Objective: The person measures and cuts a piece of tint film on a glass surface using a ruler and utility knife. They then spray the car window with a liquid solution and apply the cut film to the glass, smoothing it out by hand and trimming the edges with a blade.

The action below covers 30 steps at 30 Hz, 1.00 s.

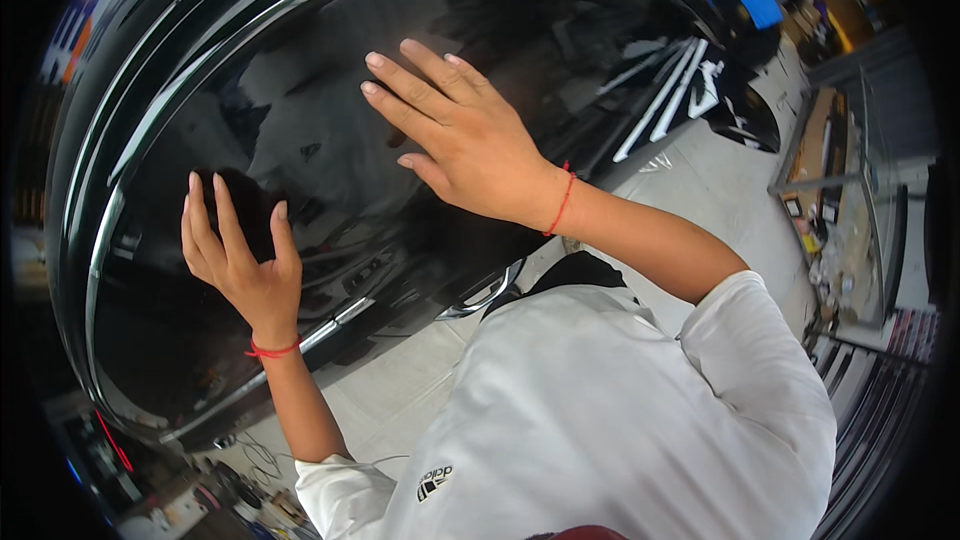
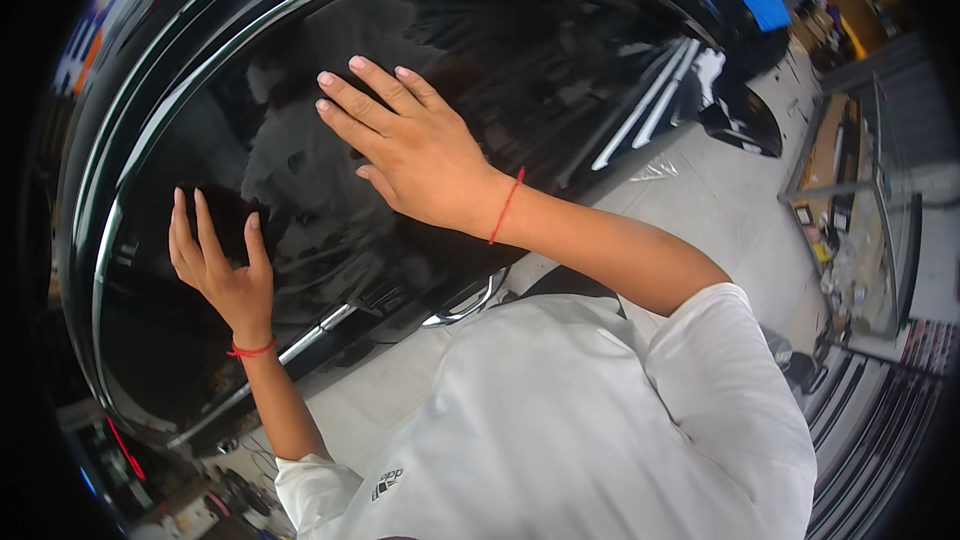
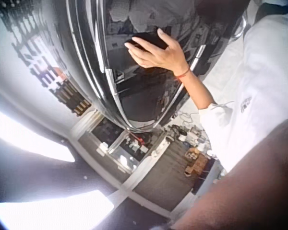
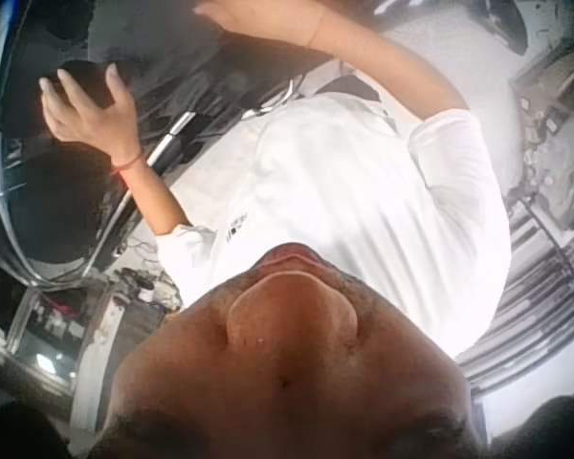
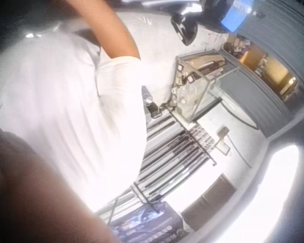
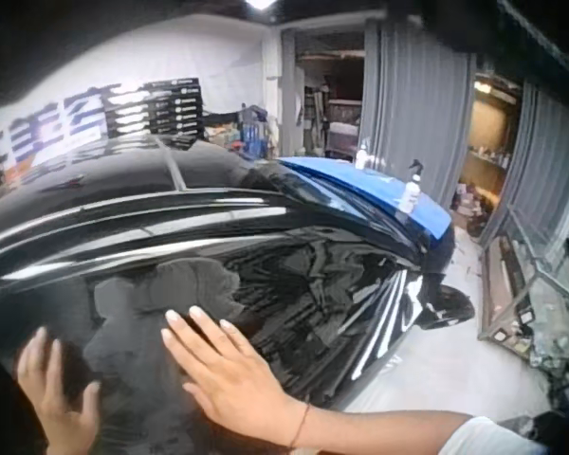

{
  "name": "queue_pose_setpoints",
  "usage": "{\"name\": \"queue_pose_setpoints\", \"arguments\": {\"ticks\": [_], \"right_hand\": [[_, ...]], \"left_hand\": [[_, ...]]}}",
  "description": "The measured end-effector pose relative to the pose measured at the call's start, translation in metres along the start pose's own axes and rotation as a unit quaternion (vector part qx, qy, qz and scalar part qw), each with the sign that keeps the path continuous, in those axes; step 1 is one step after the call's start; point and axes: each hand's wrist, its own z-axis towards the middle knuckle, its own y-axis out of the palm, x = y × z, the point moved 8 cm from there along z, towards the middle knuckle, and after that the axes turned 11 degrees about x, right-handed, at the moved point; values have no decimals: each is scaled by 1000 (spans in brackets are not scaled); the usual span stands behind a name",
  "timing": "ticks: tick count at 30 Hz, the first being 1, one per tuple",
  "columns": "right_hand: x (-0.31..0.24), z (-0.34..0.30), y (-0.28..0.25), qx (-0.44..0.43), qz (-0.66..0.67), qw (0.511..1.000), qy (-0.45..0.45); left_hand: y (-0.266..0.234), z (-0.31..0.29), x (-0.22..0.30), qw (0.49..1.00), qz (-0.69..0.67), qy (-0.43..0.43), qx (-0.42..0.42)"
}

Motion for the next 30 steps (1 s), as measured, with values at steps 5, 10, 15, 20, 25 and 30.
{"name": "queue_pose_setpoints", "arguments": {"ticks": [5, 10, 15, 20, 25, 30], "right_hand": [[71, -43, -33, 38, -12, 996, 76], [139, -91, -68, 93, 29, 982, 163], [219, -175, -127, 192, 108, 915, 339], [284, -310, -157, 188, 66, 797, 570], [313, -345, -128, 168, 221, 753, 596], [323, -330, -99, 156, 353, 704, 596]], "left_hand": [[50, 18, 93, 990, -72, 103, -58], [124, 39, 206, 961, -129, 205, -132], [182, 39, 328, 913, -177, 287, -231], [238, 36, 441, 863, -232, 364, -262], [290, 31, 530, 837, -252, 390, -288], [312, 31, 561, 830, -228, 417, -291]]}}
